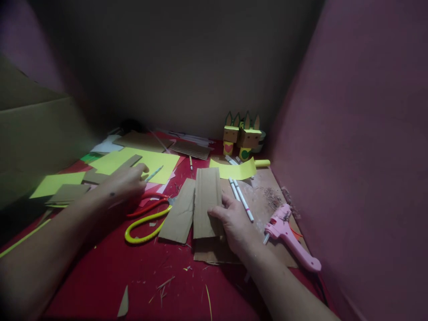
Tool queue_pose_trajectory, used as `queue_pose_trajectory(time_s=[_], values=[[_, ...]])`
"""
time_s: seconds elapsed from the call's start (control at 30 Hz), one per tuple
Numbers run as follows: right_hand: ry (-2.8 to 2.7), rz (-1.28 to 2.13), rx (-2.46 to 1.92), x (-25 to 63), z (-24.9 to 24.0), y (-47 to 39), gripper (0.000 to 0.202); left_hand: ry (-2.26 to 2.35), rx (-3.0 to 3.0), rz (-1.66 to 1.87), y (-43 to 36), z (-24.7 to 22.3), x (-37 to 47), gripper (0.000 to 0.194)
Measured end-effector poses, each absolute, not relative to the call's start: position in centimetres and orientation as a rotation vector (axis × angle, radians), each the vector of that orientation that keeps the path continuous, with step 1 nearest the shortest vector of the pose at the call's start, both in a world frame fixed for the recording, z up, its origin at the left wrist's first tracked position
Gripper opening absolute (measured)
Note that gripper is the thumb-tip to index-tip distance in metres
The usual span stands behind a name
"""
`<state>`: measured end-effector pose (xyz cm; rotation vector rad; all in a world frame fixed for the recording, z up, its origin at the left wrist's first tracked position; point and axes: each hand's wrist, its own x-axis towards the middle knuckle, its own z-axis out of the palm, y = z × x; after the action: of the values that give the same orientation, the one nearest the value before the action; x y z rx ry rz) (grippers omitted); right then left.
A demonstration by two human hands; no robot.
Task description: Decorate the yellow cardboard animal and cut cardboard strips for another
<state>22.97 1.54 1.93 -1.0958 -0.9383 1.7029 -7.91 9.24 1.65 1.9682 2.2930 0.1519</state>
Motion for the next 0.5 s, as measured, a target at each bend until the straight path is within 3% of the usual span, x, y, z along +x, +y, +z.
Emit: queue_pose_trajectory(time_s=[0.2,0.5], values=[[-0.984,1.705,-1.081,22.9,2.1,1.6,0.045,2.395,1.925,0.203,8.6,2.6,-7.6,0.055],[-1.002,1.736,-1.096,22.7,2.0,1.4,0.046,2.342,1.897,0.380,8.7,3.5,-7.9,0.052]])
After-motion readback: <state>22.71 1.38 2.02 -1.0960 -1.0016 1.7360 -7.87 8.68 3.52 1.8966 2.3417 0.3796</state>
